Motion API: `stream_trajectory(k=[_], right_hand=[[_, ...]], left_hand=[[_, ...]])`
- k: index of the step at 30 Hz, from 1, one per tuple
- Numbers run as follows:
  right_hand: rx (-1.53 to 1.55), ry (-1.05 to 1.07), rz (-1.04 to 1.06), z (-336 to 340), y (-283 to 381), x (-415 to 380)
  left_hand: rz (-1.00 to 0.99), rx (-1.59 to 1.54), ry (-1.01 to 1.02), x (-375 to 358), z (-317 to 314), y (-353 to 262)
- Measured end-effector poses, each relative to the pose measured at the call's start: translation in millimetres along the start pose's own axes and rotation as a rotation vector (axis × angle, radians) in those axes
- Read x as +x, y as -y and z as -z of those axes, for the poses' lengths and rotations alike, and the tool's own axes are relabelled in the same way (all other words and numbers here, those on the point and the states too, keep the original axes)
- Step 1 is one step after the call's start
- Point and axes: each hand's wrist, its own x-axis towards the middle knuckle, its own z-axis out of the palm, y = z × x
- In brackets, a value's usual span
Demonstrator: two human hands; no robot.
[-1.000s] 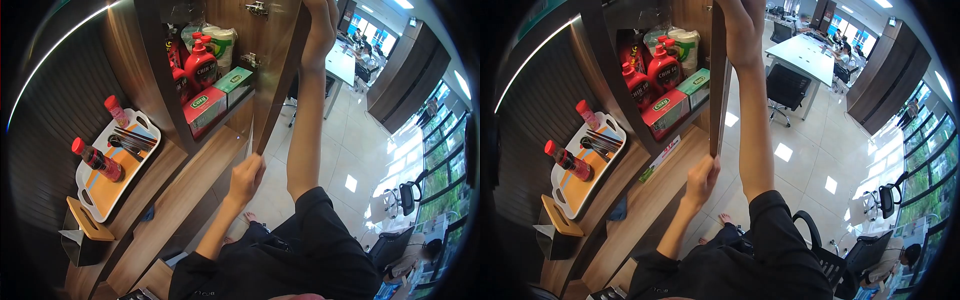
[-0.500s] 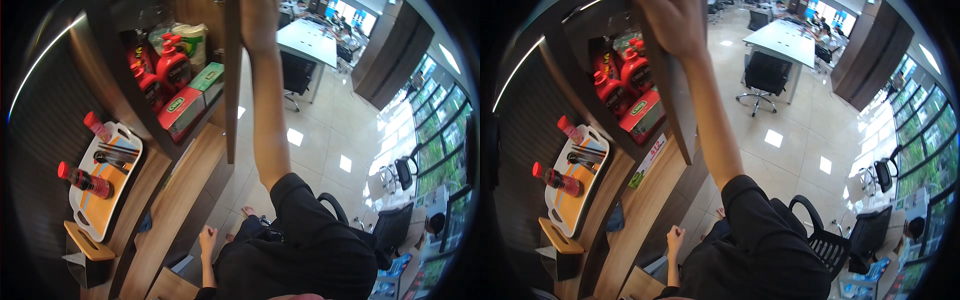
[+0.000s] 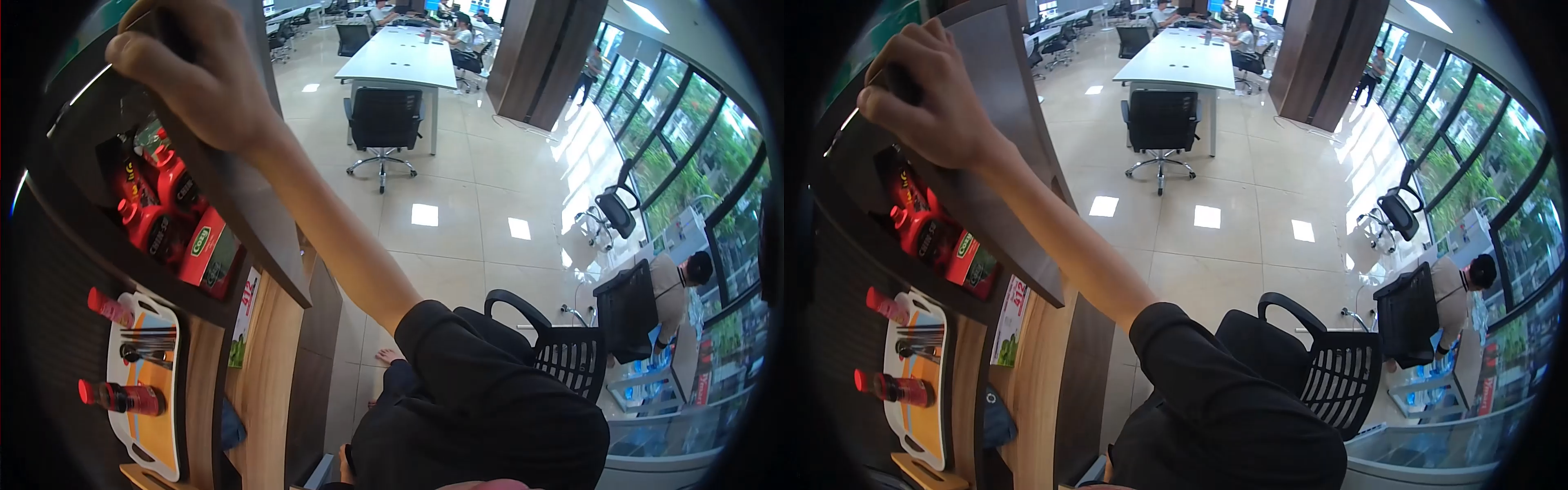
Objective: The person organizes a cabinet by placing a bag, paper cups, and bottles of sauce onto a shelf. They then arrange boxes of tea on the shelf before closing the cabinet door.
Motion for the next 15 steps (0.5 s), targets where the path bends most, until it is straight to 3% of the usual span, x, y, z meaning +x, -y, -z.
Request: stream_trajectory(k=[7,8,9,12,15], right_hand=[[0.051,0.118,0.126,18,20,9],[0.057,0.112,0.106,17,19,9],[0.058,0.1,0.081,15,14,6],[0.097,0.085,0.015,-4,3,0],[0.119,0.064,-0.019,-13,3,-3]], left_hand=[[-0.046,-0.133,-0.103,47,5,-21],[0.072,-0.201,-0.033,66,1,-14],[0.003,-0.267,-0.026,85,-4,-3],[0.088,-0.465,-0.172,74,16,-49],[0.097,-0.514,-0.204,73,18,-50]])
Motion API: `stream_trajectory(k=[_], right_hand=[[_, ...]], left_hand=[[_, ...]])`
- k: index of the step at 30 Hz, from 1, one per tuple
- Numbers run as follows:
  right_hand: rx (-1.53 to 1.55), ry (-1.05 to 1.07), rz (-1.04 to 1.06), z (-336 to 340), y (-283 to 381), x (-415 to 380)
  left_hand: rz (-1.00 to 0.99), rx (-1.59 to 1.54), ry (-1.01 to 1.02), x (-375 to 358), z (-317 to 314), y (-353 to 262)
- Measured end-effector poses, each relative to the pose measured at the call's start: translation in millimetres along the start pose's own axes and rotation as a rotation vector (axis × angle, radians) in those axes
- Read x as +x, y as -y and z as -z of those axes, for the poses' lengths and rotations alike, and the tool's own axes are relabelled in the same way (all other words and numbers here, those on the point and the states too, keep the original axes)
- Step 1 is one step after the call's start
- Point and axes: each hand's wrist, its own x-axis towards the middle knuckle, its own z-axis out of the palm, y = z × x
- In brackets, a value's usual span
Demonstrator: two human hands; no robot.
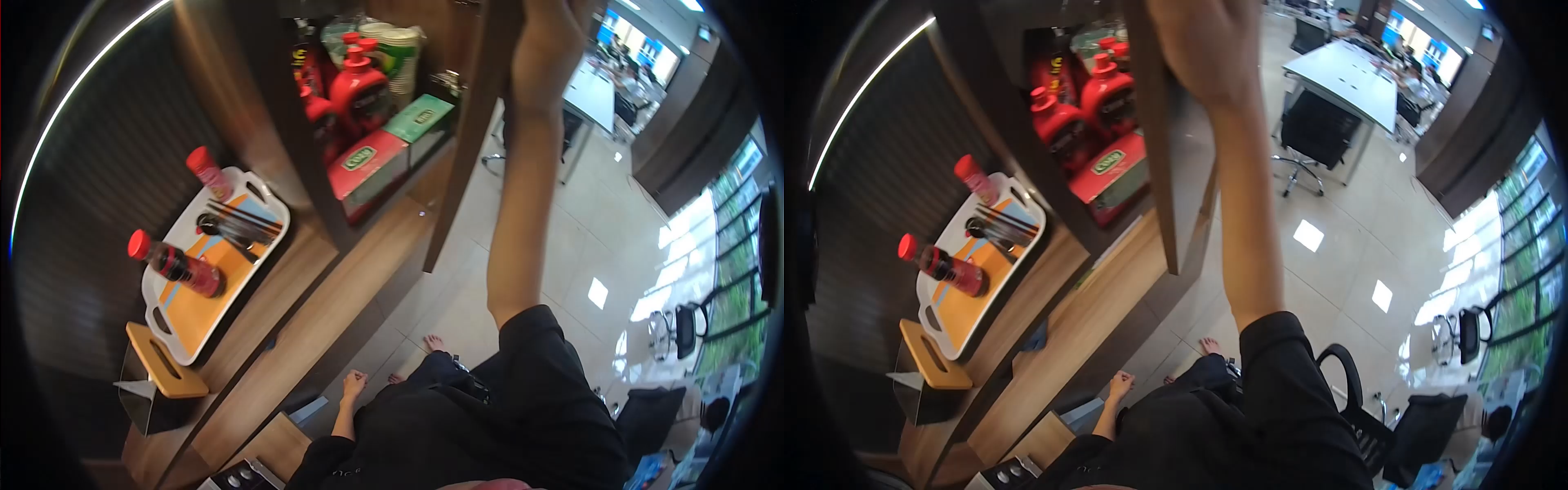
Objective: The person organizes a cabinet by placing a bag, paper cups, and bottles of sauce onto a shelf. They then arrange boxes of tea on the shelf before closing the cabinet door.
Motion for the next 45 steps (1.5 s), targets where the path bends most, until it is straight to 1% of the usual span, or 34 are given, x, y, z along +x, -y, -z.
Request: stream_trajectory(k=[2,4,6,8,9,11,15,17,21,23,24,26,28,30,32,33,35,36,42,45], right_hand=[[-0.004,-0.011,-0.011,-3,1,-4],[-0.103,-0.055,-0.054,-9,4,-8],[-0.076,-0.069,-0.035,-13,-1,-12],[-0.006,-0.153,-0.003,-28,-1,-13],[0.017,-0.151,0.002,-27,-3,-14],[0.064,-0.148,0.011,-25,-8,-15],[0.08,-0.107,-0.002,-23,-12,-19],[-0.031,-0.105,-0.065,-20,-8,-20],[-0.014,-0.122,-0.077,-29,-5,-21],[-0.042,-0.128,-0.082,-32,-2,-23],[-0.045,-0.128,-0.062,-32,-5,-24],[-0.057,-0.129,-0.018,-27,-18,-22],[-0.114,-0.086,0.138,-25,-27,-17],[-0.076,-0.067,0.14,-28,-25,-17],[0.055,-0.071,-0.003,-35,-18,-21],[-0.011,-0.064,0.033,-37,-21,-20],[-0.15,-0.054,0.103,-39,-27,-18],[-0.101,-0.053,0.09,-42,-27,-18],[-0.05,-0.041,0.086,-40,-25,-18],[-0.082,-0.038,0.044,-43,-22,-18]], left_hand=[[0.001,0.016,-0.006,-3,-3,5],[0.024,0.006,-0.015,-13,-5,22],[0.062,0.007,-0.046,-23,-10,56],[0.023,0.106,-0.076,-46,-11,83],[0.006,0.157,-0.091,-58,-10,95],[0.035,0.128,-0.083,-84,-6,124],[0.101,0.15,-0.116,-107,6,140],[0.134,0.171,-0.134,-114,8,143],[0.174,0.151,-0.156,-112,5,136],[0.13,0.097,-0.152,-101,-1,133],[0.108,0.073,-0.149,-98,-3,133],[0.132,0.113,-0.14,-91,-8,114],[0.134,0.139,-0.129,-85,-11,91],[0.119,0.15,-0.116,-85,-14,80],[0.145,0.132,-0.11,-86,-16,75],[0.156,0.123,-0.107,-86,-17,72],[0.18,0.123,-0.1,-91,-17,71],[0.192,0.125,-0.095,-92,-17,72],[0.229,0.196,-0.103,-97,-21,85],[0.25,0.19,-0.113,-99,-24,86]])
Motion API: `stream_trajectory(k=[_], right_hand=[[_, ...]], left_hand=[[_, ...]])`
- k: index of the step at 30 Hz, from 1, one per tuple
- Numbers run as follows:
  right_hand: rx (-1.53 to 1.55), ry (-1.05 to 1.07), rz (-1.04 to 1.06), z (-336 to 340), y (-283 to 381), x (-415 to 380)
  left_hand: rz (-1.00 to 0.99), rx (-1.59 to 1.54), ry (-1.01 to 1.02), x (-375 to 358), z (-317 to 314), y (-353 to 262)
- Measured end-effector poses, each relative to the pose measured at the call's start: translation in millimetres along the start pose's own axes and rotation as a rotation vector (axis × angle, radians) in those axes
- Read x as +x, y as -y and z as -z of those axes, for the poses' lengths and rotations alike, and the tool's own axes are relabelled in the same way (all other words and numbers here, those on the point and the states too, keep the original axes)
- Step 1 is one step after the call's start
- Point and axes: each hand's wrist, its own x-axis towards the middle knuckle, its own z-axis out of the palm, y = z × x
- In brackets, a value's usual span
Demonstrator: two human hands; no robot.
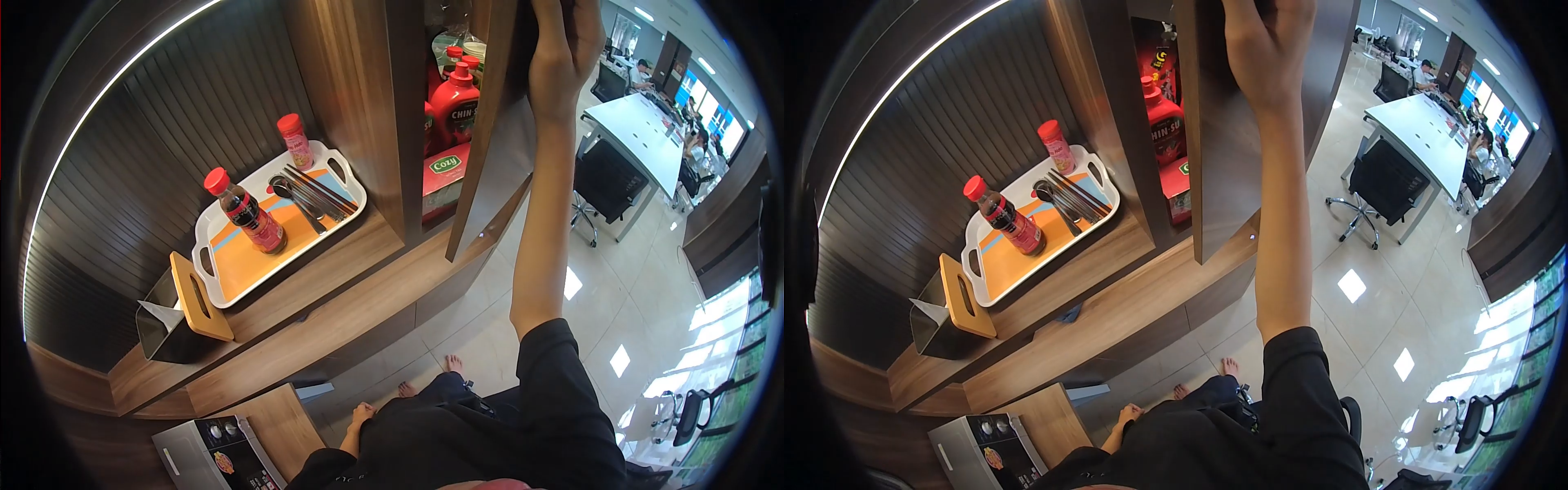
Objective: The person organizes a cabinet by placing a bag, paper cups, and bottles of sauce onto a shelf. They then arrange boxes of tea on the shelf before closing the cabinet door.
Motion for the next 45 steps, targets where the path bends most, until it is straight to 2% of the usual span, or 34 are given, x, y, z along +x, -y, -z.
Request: stream_trajectory(k=[6,21,24,30,39,45], right_hand=[[-0.02,-0.007,0.083,-10,-11,0],[-0.074,-0.012,0.135,-20,-19,1],[-0.046,-0.027,0.084,-24,-16,-1],[-0.112,-0.01,0.11,-24,-15,0],[-0.046,-0.02,0.093,-26,-17,0],[-0.166,-0.021,0.115,-25,-15,1]], left_hand=[[-0.016,-0.033,0.002,-5,-4,8],[-0.002,-0.023,-0.04,-8,-4,19],[-0.022,-0.061,-0.034,-8,-2,18],[-0.025,-0.077,-0.043,-7,1,15],[-0.011,-0.081,-0.04,-2,0,18],[-0.009,-0.064,-0.034,-2,1,15]])
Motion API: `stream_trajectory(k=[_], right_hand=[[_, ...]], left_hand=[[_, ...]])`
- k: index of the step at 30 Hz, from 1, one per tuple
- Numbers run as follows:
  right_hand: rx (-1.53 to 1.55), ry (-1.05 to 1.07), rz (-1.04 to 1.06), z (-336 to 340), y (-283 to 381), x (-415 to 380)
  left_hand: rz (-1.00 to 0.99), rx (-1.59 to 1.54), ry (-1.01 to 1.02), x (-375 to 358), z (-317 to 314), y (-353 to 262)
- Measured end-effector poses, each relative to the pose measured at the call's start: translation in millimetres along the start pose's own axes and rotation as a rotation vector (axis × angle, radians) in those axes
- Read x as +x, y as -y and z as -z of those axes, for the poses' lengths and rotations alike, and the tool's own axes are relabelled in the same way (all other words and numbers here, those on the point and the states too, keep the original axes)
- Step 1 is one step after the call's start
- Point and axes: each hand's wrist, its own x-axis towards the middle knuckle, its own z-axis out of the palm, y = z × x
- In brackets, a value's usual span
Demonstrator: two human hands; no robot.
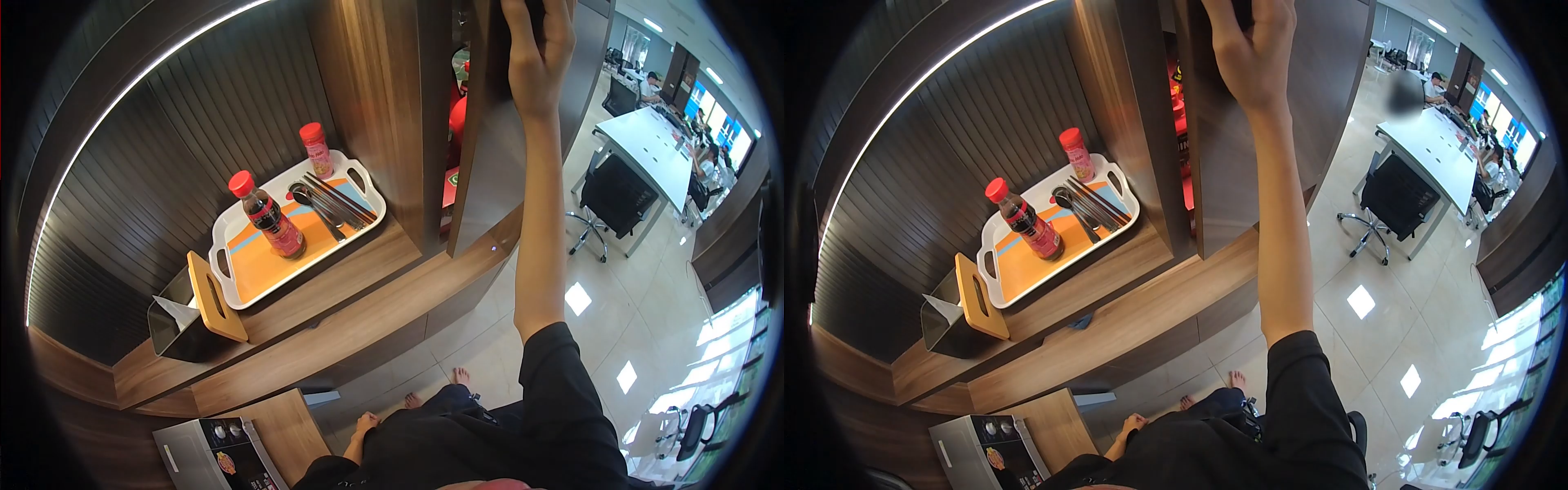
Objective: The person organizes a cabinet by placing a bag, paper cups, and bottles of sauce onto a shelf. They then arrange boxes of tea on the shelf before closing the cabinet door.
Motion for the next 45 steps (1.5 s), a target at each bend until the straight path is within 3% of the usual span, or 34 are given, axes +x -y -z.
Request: stream_trajectory(k=[45], right_hand=[[-0.002,-0.032,0.031,-13,-5,0]], left_hand=[[0.058,0.007,0.061,-2,-7,0]])
